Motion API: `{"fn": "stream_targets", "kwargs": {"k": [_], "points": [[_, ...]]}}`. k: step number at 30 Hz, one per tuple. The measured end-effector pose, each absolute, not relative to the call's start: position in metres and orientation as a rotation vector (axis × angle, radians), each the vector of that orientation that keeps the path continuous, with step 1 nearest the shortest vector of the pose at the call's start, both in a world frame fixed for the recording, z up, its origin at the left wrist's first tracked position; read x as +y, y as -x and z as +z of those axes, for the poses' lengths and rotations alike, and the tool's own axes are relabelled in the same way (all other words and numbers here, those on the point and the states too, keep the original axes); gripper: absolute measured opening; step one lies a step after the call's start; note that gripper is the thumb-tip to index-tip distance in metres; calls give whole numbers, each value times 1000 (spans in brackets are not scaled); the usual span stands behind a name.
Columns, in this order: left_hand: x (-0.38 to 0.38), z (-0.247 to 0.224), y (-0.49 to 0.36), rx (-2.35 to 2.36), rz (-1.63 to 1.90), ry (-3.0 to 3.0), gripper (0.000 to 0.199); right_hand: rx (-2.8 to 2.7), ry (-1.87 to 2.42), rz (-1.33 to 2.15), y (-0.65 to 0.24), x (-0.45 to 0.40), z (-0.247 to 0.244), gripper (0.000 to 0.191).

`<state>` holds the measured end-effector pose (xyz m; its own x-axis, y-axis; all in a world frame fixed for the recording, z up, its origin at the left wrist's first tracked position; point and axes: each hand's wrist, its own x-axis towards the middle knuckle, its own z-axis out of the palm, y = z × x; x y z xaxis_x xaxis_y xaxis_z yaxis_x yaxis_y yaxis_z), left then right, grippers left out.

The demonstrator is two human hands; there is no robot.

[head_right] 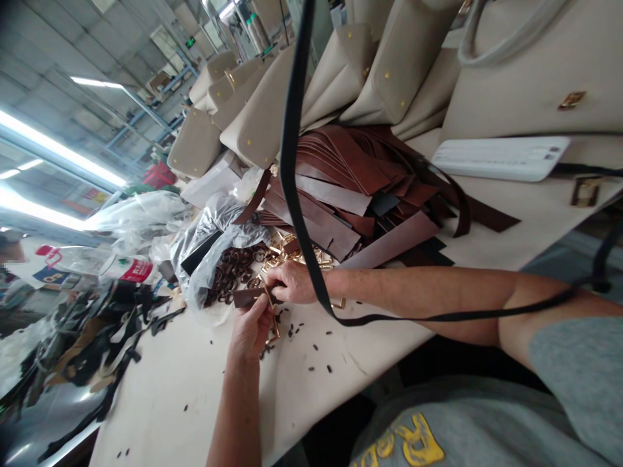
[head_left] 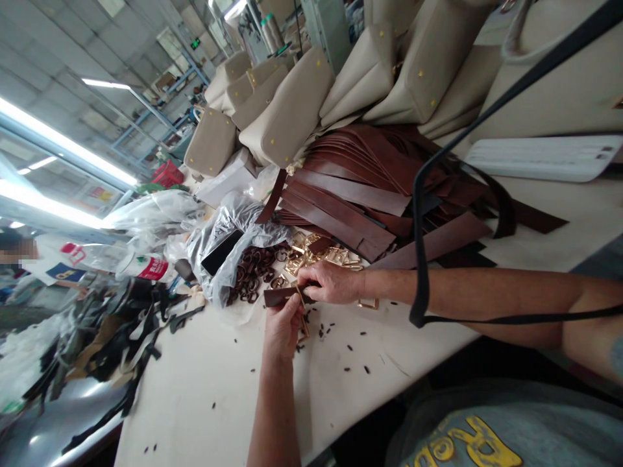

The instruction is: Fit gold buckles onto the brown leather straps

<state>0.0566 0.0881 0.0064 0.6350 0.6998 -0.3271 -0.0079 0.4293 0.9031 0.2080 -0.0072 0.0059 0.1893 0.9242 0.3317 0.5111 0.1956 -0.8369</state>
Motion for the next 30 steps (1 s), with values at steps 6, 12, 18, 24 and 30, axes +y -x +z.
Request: {"fn": "stream_targets", "kwargs": {"k": [6, 12, 18, 24, 30], "points": [[88, 4, -57, 767, 638, -1047, 41, -1472, 1438, 510, -209, -9, 11, 13], [84, 8, -60, 762, 743, -1016, 42, -1421, 1432, 530, -210, -12, 17, 12], [85, 7, -59, 808, 806, -1142, 43, -1368, 1506, 544, -203, -13, 20, 4], [90, -2, -56, 857, 828, -1530, 39, -1316, 1654, 487, -192, -16, 24, 7], [89, -4, -47, 948, 907, -1993, 29, -1262, 1675, 496, -193, -14, 24, 21]]}}
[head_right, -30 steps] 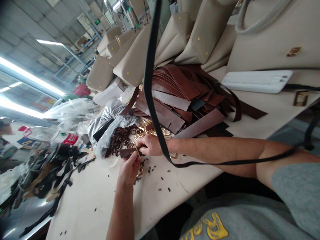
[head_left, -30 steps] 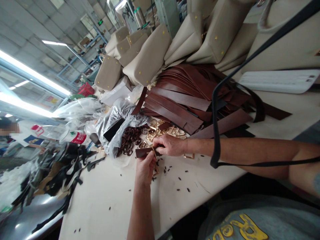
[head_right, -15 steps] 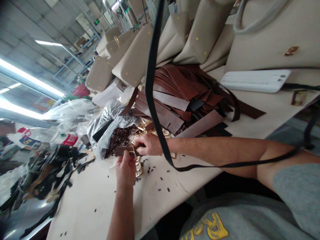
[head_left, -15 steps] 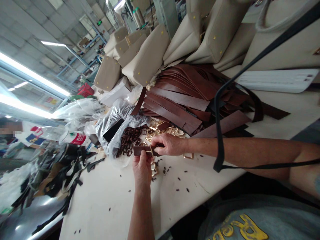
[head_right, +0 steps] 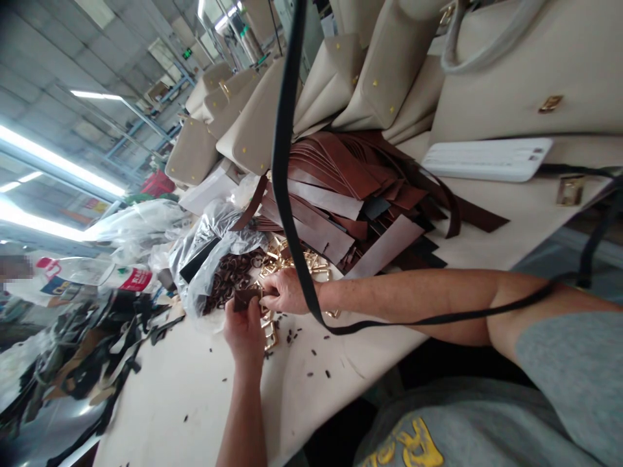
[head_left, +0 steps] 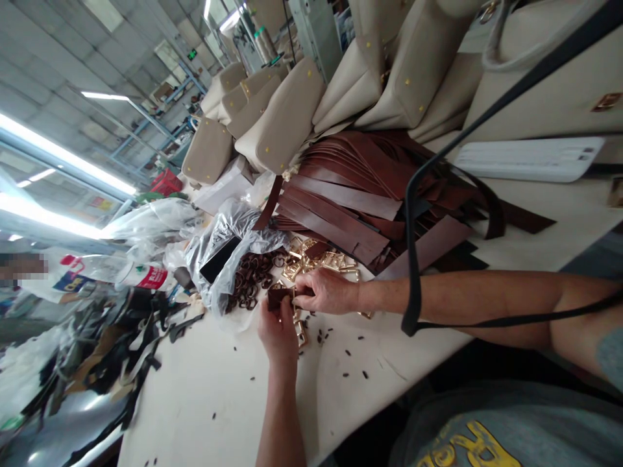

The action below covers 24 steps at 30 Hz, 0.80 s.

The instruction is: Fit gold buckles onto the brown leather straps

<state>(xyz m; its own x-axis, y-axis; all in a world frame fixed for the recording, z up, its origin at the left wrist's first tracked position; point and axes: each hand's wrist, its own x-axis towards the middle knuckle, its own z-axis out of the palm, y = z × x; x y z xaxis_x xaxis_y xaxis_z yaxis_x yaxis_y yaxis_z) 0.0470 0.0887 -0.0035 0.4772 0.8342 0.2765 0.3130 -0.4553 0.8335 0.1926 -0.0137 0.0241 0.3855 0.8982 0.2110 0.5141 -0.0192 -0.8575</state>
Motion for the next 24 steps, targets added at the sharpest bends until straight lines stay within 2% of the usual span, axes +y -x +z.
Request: {"fn": "stream_targets", "kwargs": {"k": [3, 7, 9, 11, 16, 20, 24], "points": [[87, 0, -44, 859, 871, -1862, 32, -1194, 1682, 491, -197, -12, 23, 25], [92, 5, -47, 733, 821, -1397, 45, -1192, 1670, 479, -202, -12, 22, 27], [95, 6, -49, 697, 780, -1214, 39, -1234, 1644, 482, -203, -13, 21, 29], [95, 8, -50, 678, 667, -1154, 35, -1288, 1609, 485, -203, -14, 20, 32], [91, 15, -45, 652, 322, -1072, 44, -1369, 1555, 545, -206, -16, 21, 35], [93, 16, -43, 661, 398, -1042, 33, -1384, 1535, 559, -209, -18, 23, 41], [97, 13, -43, 642, 433, -1001, 42, -1401, 1530, 600, -210, -18, 21, 44]]}}
